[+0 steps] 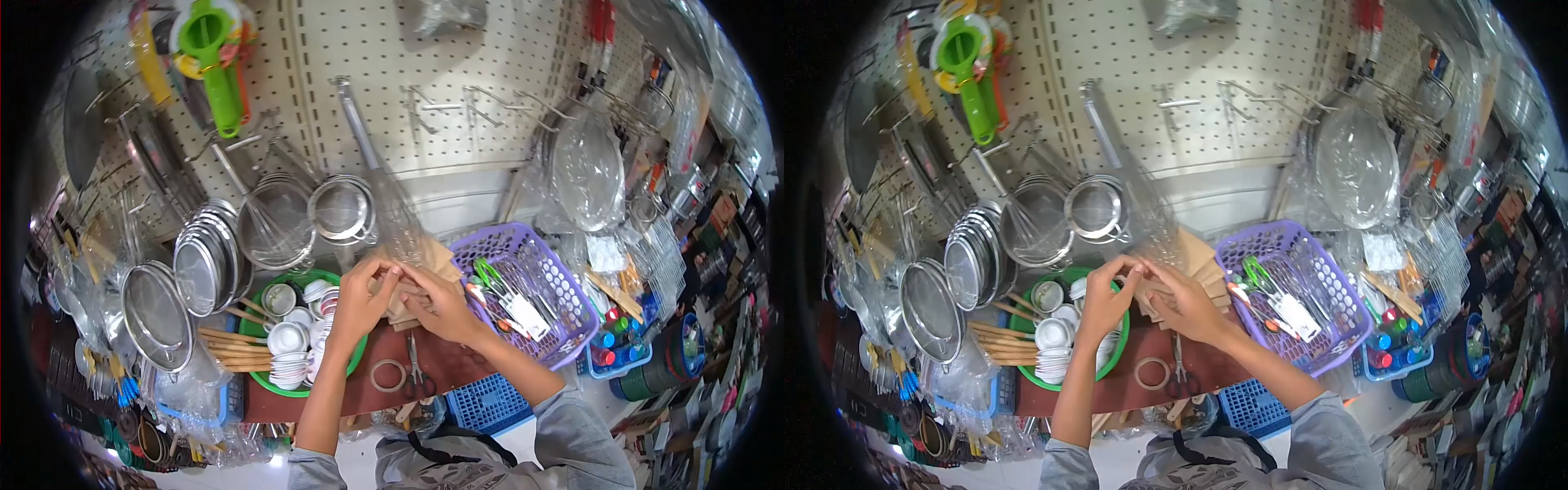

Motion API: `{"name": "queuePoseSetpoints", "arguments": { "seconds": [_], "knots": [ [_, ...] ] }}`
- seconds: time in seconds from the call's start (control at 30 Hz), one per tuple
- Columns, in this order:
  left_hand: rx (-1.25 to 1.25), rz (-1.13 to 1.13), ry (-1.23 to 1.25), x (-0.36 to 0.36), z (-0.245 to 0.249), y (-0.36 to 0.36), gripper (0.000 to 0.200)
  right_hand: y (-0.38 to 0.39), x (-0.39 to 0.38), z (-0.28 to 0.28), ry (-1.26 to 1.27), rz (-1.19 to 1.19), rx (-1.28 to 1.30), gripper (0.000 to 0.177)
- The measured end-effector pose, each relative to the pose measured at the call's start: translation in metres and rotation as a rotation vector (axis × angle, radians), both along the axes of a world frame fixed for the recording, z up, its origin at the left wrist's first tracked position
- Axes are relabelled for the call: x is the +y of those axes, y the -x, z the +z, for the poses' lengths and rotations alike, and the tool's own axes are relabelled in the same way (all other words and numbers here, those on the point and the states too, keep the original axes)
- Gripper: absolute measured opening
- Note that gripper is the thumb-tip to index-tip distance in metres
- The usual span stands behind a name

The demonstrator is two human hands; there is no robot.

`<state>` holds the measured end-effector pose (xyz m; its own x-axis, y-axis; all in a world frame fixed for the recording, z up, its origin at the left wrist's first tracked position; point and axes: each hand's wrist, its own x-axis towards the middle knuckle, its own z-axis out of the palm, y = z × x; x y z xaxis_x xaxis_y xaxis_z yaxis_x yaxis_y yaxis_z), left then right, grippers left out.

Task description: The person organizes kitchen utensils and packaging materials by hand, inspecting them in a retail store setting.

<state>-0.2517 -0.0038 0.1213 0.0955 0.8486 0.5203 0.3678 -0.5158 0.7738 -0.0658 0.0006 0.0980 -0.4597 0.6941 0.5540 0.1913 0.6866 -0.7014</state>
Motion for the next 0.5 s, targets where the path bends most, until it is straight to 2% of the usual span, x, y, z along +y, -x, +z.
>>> {"name": "queuePoseSetpoints", "arguments": {
  "seconds": [0.03,0.07,0.2,0.3,0.43,0.47,0.5],
  "knots": [
    [0.008,-0.019,0.010,0.000,-0.004,-0.010,0.017,-0.011,-0.004,-0.006,0.002,-0.017,-0.002,0.061],
    [0.017,-0.038,0.023,0.000,-0.007,-0.019,0.017,-0.021,-0.009,-0.010,0.107,0.023,0.069,0.060],
    [0.038,-0.130,0.102,-0.001,-0.026,-0.060,0.017,-0.068,-0.025,-0.020,0.194,-0.041,0.027,0.059],
    [0.058,-0.219,0.147,-0.003,-0.035,-0.092,0.019,-0.100,-0.029,-0.038,0.379,-0.045,0.078,0.058],
    [0.101,-0.344,0.199,0.000,-0.057,-0.132,0.022,-0.143,-0.039,-0.060,0.429,-0.151,0.077,0.052],
    [0.109,-0.374,0.219,0.001,-0.064,-0.142,0.022,-0.154,-0.036,-0.076,0.297,-0.185,0.059,0.049],
    [0.117,-0.404,0.239,0.003,-0.071,-0.153,0.022,-0.164,-0.037,-0.080,0.309,-0.192,0.064,0.048]
  ]
}}
